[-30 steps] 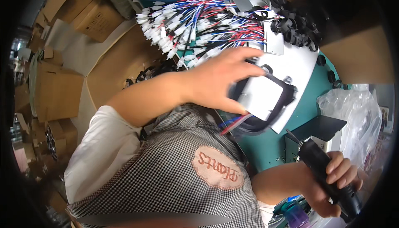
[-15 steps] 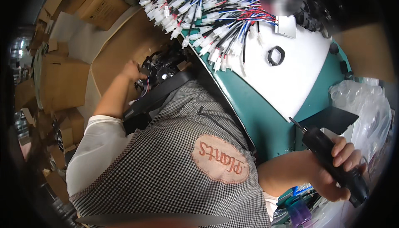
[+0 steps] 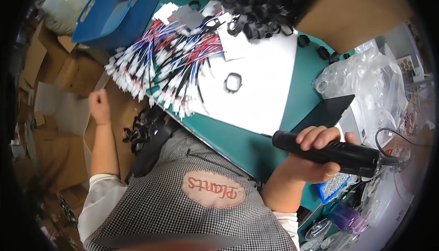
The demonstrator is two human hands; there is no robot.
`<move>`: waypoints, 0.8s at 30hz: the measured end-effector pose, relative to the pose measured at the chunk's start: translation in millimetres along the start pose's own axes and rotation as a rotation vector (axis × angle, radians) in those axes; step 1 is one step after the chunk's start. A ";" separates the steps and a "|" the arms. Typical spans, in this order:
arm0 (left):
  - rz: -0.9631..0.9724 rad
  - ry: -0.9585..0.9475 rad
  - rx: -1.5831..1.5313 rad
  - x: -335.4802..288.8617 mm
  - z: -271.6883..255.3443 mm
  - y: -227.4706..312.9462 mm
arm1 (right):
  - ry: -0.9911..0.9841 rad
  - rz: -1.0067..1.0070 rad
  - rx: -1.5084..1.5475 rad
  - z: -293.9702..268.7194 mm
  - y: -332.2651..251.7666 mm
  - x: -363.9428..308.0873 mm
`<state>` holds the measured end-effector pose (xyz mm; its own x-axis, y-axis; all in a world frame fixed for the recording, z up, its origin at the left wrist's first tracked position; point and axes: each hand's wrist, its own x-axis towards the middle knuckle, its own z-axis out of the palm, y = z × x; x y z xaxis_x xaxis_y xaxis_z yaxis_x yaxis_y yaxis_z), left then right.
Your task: The person assembles electronic components by placing a circular component into an electronic housing and securing it with screws. The screws are fastened using an electric screwdriver.
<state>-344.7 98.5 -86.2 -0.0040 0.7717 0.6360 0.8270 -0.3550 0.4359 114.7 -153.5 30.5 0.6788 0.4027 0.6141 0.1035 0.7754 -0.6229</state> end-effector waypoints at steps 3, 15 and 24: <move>0.039 0.217 -0.174 57.8 -8.4 51.4 | -0.034 -0.007 0.053 -4.5 4.3 -1.2; 0.298 -0.311 -0.415 199.0 131.4 290.0 | 0.078 0.120 0.108 -15.4 14.7 -3.9; 0.055 -0.351 0.199 296.7 299.5 306.8 | -0.066 0.155 0.106 -30.9 25.6 -0.8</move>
<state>76.2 376.6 45.5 0.2068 0.9001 0.3834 0.9135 -0.3180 0.2538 139.2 -149.1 -0.9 0.6314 0.5491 0.5476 -0.0775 0.7473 -0.6600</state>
